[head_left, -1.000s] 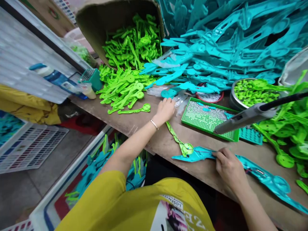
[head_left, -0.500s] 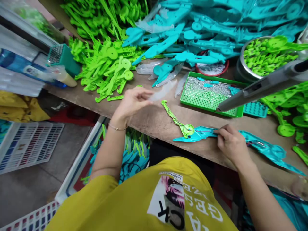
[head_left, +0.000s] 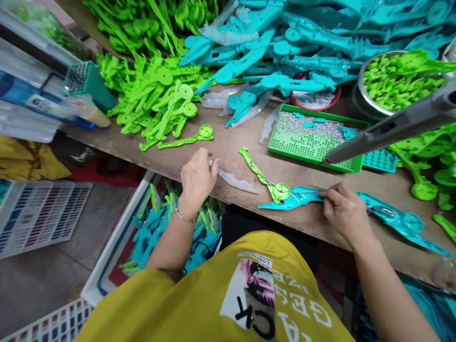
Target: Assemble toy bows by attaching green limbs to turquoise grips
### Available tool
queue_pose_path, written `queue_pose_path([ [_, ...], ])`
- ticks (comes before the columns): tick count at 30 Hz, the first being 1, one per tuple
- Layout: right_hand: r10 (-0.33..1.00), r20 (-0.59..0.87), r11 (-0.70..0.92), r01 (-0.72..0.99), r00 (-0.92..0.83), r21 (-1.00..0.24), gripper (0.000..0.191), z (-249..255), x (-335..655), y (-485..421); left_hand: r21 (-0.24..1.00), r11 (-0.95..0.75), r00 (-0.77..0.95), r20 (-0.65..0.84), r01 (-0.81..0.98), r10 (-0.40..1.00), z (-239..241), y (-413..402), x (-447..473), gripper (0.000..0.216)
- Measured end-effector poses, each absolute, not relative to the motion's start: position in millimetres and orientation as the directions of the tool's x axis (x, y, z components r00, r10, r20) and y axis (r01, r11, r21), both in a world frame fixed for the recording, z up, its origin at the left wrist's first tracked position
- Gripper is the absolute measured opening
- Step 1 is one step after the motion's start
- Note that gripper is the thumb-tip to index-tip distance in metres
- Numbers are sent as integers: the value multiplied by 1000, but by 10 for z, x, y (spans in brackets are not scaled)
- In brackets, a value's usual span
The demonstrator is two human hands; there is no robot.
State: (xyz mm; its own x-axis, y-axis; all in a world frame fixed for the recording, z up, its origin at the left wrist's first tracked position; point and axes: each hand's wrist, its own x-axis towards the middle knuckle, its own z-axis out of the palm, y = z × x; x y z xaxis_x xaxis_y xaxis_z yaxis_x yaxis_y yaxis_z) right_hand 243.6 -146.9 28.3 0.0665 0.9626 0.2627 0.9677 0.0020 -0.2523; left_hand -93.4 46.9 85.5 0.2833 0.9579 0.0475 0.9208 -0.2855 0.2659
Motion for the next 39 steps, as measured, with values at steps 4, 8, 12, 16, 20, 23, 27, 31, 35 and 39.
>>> queue_pose_path([
  [4,963,258,-5,965,75,-263,22,272,2439,-1474,238,-58,85,-103,969,991,770,99,-704,66],
  [8,962,264,-5,964,78,-264,22,253,2441,-1480,420,-3,56,-114,908,992,585,158,-546,78],
  [12,956,287,11,967,65,-253,22,250,2438,-1477,561,66,47,-183,825,982,528,310,-583,62],
  [16,957,282,14,963,65,-268,22,253,2440,-1473,846,232,135,-333,480,933,585,313,-649,34],
  [20,963,256,-17,962,90,-273,22,255,2440,-1473,892,434,282,-452,125,846,591,247,-542,46],
  [23,965,245,-28,964,95,-263,22,262,2437,-1471,872,483,343,-478,77,808,530,220,-430,64],
  [27,965,253,-10,968,75,-250,23,277,2435,-1468,882,464,364,-460,82,810,446,216,-359,85],
  [31,962,264,-7,966,76,-257,24,278,2436,-1471,892,444,363,-442,84,820,408,210,-331,106],
  [35,964,251,-12,962,83,-273,24,267,2438,-1472,897,428,363,-437,109,823,369,203,-308,120],
  [39,963,259,-7,961,81,-276,25,264,2438,-1468,901,420,367,-430,110,825,344,210,-308,119],
])
